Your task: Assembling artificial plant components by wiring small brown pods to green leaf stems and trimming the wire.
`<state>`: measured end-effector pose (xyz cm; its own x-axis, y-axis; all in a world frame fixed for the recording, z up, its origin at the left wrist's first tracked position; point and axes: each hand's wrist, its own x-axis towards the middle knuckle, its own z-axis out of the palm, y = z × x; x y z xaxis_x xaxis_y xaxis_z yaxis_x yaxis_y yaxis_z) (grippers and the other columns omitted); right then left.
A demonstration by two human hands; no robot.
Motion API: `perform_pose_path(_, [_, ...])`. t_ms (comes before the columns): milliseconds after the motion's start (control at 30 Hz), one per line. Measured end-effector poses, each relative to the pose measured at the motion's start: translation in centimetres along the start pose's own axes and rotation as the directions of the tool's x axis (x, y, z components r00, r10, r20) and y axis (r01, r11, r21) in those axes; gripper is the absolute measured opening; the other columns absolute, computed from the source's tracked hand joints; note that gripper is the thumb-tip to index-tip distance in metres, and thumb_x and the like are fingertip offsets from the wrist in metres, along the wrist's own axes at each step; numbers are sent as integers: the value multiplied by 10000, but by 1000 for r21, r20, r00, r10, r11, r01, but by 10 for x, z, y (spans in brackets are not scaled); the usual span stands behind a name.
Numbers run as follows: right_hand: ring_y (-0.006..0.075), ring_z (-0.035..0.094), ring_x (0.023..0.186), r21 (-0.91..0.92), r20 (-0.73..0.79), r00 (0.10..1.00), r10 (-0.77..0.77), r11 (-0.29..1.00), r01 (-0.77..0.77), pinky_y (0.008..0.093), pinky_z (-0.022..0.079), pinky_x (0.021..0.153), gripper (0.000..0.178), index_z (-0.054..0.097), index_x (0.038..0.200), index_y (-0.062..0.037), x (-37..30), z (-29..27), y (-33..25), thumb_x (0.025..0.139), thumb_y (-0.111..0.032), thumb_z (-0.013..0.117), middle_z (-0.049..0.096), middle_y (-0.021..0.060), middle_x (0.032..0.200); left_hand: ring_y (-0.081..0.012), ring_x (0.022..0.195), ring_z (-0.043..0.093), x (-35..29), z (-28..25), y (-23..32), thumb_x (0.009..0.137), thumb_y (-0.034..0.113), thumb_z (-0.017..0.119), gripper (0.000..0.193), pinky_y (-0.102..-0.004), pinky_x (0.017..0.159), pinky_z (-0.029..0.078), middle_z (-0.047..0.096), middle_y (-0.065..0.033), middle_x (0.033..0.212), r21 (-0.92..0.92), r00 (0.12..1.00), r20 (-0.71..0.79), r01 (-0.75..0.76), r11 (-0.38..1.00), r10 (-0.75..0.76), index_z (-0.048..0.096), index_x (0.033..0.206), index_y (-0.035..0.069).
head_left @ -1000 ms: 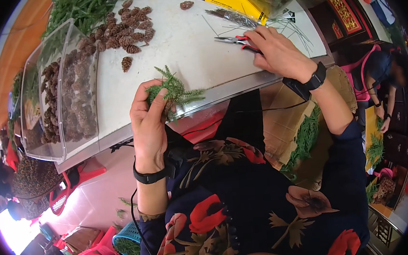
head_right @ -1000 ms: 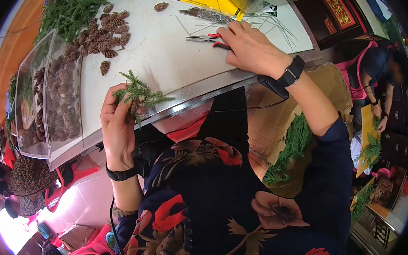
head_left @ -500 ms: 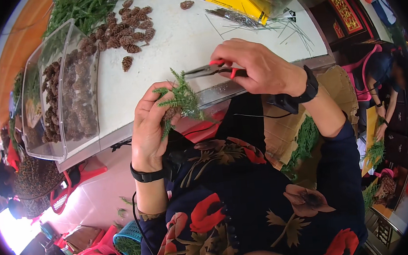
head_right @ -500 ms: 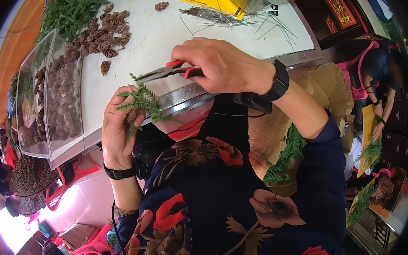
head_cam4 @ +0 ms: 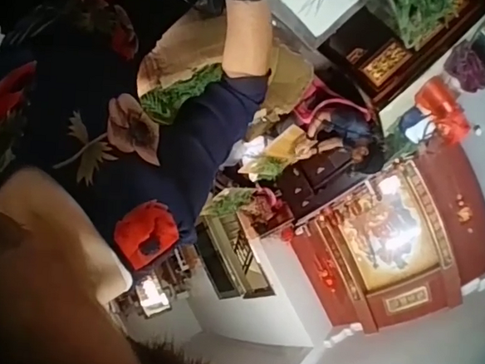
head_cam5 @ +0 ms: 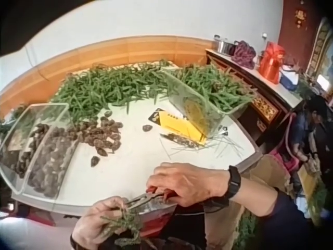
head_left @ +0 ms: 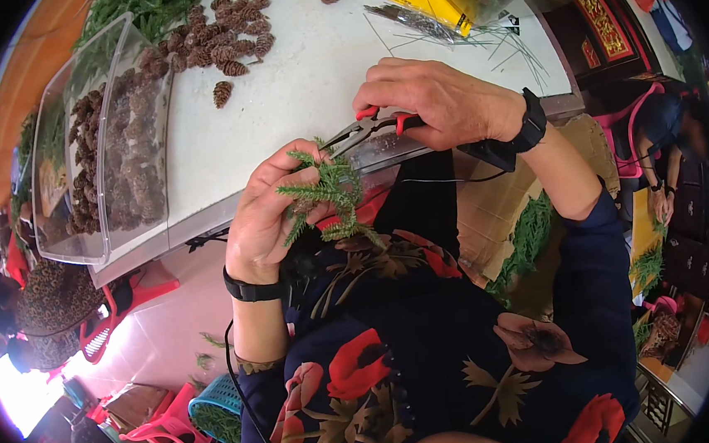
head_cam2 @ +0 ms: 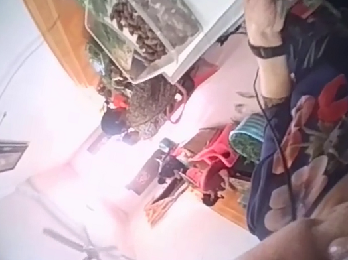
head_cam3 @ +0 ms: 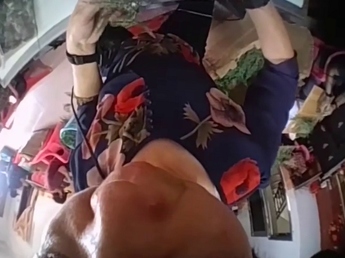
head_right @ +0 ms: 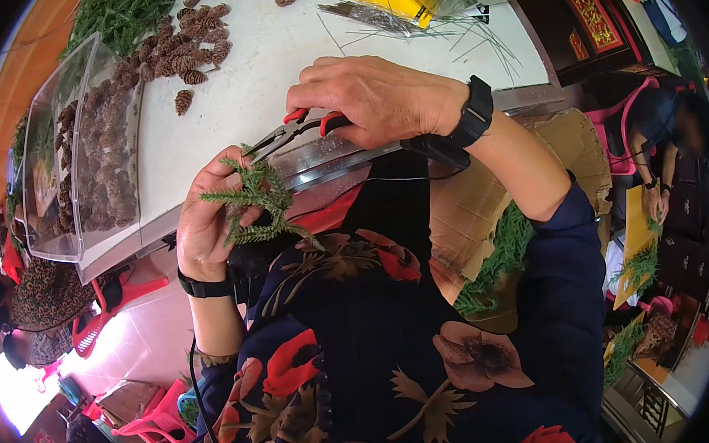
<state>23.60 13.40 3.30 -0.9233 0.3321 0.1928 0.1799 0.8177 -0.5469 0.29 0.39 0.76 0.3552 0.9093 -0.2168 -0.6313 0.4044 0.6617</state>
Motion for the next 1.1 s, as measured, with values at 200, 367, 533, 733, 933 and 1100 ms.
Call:
perform_pose_path(200, [294, 561, 902, 58, 46, 998, -39, 998, 36, 374, 478, 750, 339, 559, 1040, -53, 5, 5, 5, 721, 14, 651, 579, 92, 926, -90, 664, 542, 0, 3, 0, 909, 17, 510, 174, -191, 512, 416, 608, -75, 923, 11, 999, -47, 26, 1000, -26, 544, 1076, -17])
perform_pose_path(367, [315, 573, 839, 147, 62, 998, -14, 989, 5, 375, 478, 704, 298, 571, 1007, -28, 7, 11, 6, 727, -3, 667, 588, 103, 881, -97, 643, 547, 0, 8, 2, 900, 6, 511, 195, -189, 511, 421, 631, -90, 904, -3, 994, -84, 68, 998, -68, 542, 1088, -35])
perform_pose_path(533, [360, 588, 795, 104, 117, 985, 125, 985, -137, 397, 475, 671, 238, 586, 970, -11, 3, 10, -6, 754, -63, 672, 598, 146, 822, -83, 627, 537, 3, 7, 0, 891, 19, 562, 170, -188, 507, 405, 631, -58, 836, 51, 969, -239, -50, 997, 61, 572, 1054, -28])
perform_pose_path(733, [397, 593, 803, -55, 177, 832, 526, 849, -525, 441, 461, 675, 221, 586, 950, 6, 5, 13, -40, 785, -116, 669, 604, 198, 809, -44, 617, 497, 10, 19, -11, 874, 50, 634, 140, -178, 510, 370, 605, 2, 776, 733, 817, -380, -21, 680, 435, 611, 1002, -3])
perform_pose_path(933, [395, 586, 788, -102, -22, 914, 406, 908, -406, 455, 453, 681, 236, 567, 947, 11, -2, 21, -27, 784, -120, 675, 597, 186, 798, -16, 585, 459, 7, 14, -11, 875, 61, 640, 106, -174, 494, 328, 612, 20, 770, 433, 856, -415, -115, 894, 310, 618, 969, 19])
perform_pose_path(1100, [387, 571, 766, -55, -96, 963, 253, 964, -259, 447, 451, 679, 240, 556, 944, 9, -3, 22, -18, 778, -115, 677, 578, 169, 779, -14, 574, 463, 7, 17, -7, 878, 61, 626, 86, -182, 473, 313, 638, 2, 793, 324, 879, -408, -115, 939, 248, 617, 957, 27])
